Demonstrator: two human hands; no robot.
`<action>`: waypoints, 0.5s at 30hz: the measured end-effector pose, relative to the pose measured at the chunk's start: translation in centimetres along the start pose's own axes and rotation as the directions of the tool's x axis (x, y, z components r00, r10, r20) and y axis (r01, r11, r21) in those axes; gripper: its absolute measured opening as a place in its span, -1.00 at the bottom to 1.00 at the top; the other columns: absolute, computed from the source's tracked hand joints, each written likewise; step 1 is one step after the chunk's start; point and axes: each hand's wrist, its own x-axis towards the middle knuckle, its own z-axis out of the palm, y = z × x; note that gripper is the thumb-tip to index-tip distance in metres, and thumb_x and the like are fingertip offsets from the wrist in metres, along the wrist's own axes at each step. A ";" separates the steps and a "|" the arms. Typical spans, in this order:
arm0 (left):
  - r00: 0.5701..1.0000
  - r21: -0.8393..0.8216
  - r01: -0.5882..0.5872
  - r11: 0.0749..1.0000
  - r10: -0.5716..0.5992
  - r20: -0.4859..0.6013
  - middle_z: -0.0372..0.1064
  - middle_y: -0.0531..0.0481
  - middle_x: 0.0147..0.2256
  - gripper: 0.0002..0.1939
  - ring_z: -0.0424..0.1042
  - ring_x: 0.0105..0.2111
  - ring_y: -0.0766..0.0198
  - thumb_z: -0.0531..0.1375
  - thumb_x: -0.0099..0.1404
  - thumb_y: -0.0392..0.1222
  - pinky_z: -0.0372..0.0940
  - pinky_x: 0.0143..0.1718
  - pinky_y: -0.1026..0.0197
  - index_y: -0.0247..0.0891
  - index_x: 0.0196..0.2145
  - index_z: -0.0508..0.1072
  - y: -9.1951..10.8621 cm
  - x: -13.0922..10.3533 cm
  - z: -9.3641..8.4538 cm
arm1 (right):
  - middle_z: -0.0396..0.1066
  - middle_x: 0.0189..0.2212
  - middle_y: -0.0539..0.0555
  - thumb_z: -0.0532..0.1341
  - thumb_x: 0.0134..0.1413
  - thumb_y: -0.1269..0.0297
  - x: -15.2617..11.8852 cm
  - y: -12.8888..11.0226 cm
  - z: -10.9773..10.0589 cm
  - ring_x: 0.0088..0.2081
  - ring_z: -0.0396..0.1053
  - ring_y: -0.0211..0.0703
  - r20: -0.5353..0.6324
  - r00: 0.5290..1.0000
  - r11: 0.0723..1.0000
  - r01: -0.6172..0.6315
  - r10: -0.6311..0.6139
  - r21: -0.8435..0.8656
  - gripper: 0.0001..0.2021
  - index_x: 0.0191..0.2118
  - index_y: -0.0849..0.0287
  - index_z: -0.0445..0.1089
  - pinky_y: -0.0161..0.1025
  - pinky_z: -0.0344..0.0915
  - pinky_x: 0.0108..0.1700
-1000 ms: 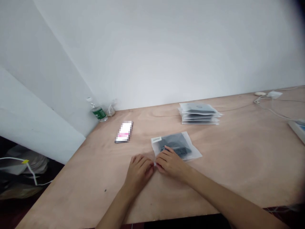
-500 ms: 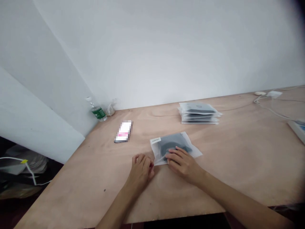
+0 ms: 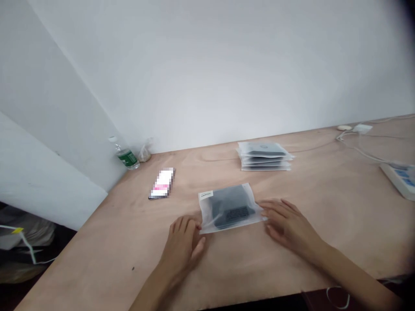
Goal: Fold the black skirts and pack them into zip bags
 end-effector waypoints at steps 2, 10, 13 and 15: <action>0.999 -0.015 -0.024 1.000 0.024 -0.035 0.27 -0.19 -0.03 -0.76 0.21 0.03 0.06 0.05 0.23 -0.22 0.19 -0.05 -0.01 -0.25 -0.12 0.26 1.4 1.4 0.3 | 0.24 0.09 0.10 0.07 0.06 0.29 1.3 -1.2 0.4 0.12 0.16 -0.07 0.004 1.000 1.000 -0.002 0.002 0.028 -0.64 0.01 0.04 0.29 0.03 0.10 0.11; 0.994 0.006 -0.007 1.000 0.006 0.112 0.00 -0.27 0.20 -0.39 -0.09 0.22 0.03 -0.13 0.34 0.05 -0.02 0.15 -0.06 -0.46 0.18 0.01 3.6 6.8 5.9 | -0.06 0.24 0.17 0.01 0.07 0.19 6.8 -3.5 5.2 0.25 -0.17 0.09 0.162 0.983 0.996 0.091 -0.091 0.004 -0.40 0.23 0.26 -0.03 0.17 -0.15 0.17; 0.990 -0.014 0.010 1.000 -0.008 0.141 -0.05 -0.27 0.21 -0.28 -0.13 0.23 0.02 -0.13 0.28 0.18 -0.06 0.17 -0.08 -0.44 0.20 -0.01 2.7 6.7 6.4 | -0.15 0.26 0.22 0.05 0.02 0.11 6.6 -2.8 5.6 0.25 -0.25 0.22 0.208 0.974 0.996 0.091 -0.088 -0.005 -0.31 0.26 0.25 -0.10 0.23 -0.15 0.14; 0.986 -0.028 0.034 0.999 -0.029 0.163 -0.06 -0.28 0.22 -0.24 -0.15 0.23 -0.01 -0.12 0.26 0.22 -0.07 0.16 -0.10 -0.44 0.20 0.00 2.4 6.5 6.3 | -0.19 0.27 0.26 0.08 -0.02 0.05 6.5 -2.7 5.5 0.25 -0.30 0.27 0.228 0.971 0.997 0.075 -0.073 -0.001 -0.25 0.27 0.23 -0.15 0.24 -0.15 0.12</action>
